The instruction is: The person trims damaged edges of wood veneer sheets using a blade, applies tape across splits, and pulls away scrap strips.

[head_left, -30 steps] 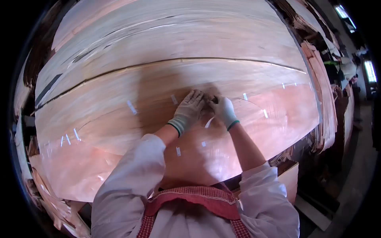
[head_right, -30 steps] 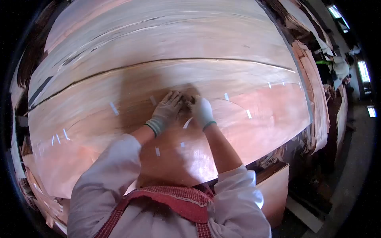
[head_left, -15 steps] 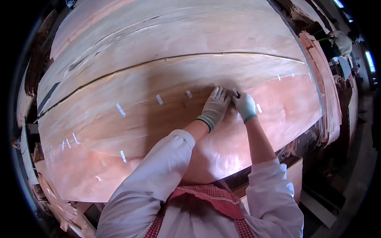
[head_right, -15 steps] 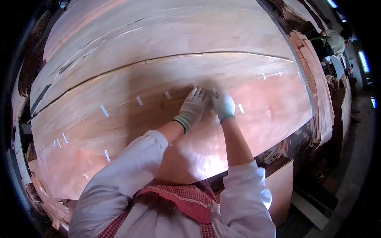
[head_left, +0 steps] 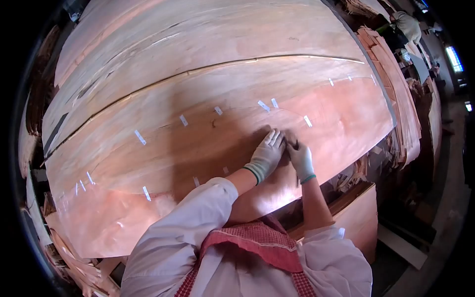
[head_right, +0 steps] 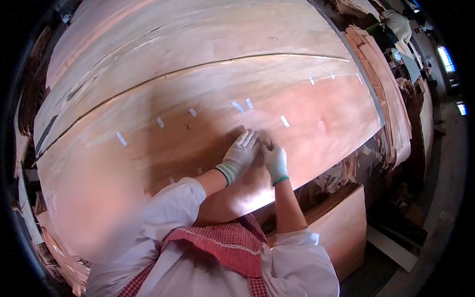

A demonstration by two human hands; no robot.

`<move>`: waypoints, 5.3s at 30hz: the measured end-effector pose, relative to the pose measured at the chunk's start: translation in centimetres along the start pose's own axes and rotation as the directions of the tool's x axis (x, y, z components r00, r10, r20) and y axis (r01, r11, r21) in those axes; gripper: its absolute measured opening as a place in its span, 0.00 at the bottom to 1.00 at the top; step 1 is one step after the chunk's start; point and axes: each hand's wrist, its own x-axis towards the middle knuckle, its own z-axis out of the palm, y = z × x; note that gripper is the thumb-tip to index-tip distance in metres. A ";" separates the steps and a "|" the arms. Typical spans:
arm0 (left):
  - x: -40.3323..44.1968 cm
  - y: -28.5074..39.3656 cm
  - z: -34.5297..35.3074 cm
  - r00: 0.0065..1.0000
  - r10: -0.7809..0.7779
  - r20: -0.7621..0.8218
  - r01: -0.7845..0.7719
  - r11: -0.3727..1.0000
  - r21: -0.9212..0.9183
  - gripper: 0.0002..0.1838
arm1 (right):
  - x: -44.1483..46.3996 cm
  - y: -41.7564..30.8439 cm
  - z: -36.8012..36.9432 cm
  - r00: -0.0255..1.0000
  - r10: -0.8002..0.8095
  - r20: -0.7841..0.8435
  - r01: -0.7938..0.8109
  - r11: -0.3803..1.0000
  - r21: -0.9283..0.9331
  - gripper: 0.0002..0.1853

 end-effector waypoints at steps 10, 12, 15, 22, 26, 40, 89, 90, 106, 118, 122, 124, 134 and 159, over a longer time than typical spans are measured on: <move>-7.5 -0.7 1.0 0.926 -0.228 -0.302 0.068 0.885 -0.460 0.21 | -3.4 -3.8 5.4 0.963 -0.269 0.022 0.267 0.939 -0.218 0.19; -6.6 -1.9 -1.6 0.955 -0.284 -0.090 0.183 0.798 -0.574 0.22 | -3.2 -4.2 3.8 0.982 -0.094 0.165 0.144 0.934 -0.327 0.22; -6.8 -5.8 -3.8 0.914 -0.403 0.035 0.308 0.637 -0.707 0.19 | -6.4 -3.5 -1.6 0.964 0.083 0.253 0.023 0.921 -0.388 0.25; -26.4 -10.9 -6.0 0.687 -0.723 -0.071 0.504 0.545 -0.670 0.20 | -17.3 8.6 -7.0 0.793 0.603 -0.090 -0.517 0.744 0.423 0.10; -37.6 -5.2 -2.8 0.703 -0.711 -0.025 0.608 0.618 -0.499 0.23 | -19.6 6.5 -5.4 0.884 0.463 0.059 -0.420 0.734 0.534 0.11; -42.8 8.7 -2.3 0.748 -0.619 0.240 0.664 0.698 -0.267 0.36 | -18.2 9.1 -6.9 0.896 0.243 0.370 -0.422 0.721 0.549 0.16; -37.7 -7.5 -27.2 0.543 -0.476 -0.692 0.611 0.789 -0.064 0.09 | -11.8 -12.4 6.3 0.453 0.032 0.891 0.703 0.602 -0.379 0.22; -37.8 -7.4 -27.2 0.543 -0.468 -0.698 0.603 0.795 -0.064 0.09 | -10.7 -12.2 6.8 0.566 -0.164 0.808 0.671 0.661 -0.335 0.22; -36.5 -10.1 -28.9 0.538 -0.484 -0.690 0.617 0.784 -0.069 0.10 | 6.9 -0.8 2.8 0.942 0.105 -0.319 -0.106 0.994 0.015 0.21; -33.8 -9.6 -31.0 0.444 -0.418 -0.792 0.613 0.787 -0.072 0.09 | 17.4 1.4 4.1 0.982 -0.051 -0.182 0.041 0.998 -0.054 0.18; -33.7 -10.0 -31.0 0.452 -0.396 -0.800 0.594 0.802 -0.062 0.08 | 20.1 3.4 4.4 0.997 -0.051 -0.050 0.049 0.998 -0.029 0.19; -33.6 -10.1 -30.9 0.450 -0.394 -0.801 0.593 0.803 -0.062 0.08 | 22.1 4.8 4.4 0.994 -0.104 -0.023 0.103 0.994 -0.032 0.19; -33.8 -9.9 -30.8 0.444 -0.444 -0.778 0.577 0.806 -0.131 0.09 | -1.5 -12.0 2.6 0.699 0.019 0.714 0.220 0.946 -0.240 0.19; -36.9 -7.1 -28.4 0.565 -0.450 -0.692 0.582 0.812 -0.054 0.11 | -12.1 -11.0 6.2 0.408 -0.596 0.692 0.906 0.172 -0.386 0.17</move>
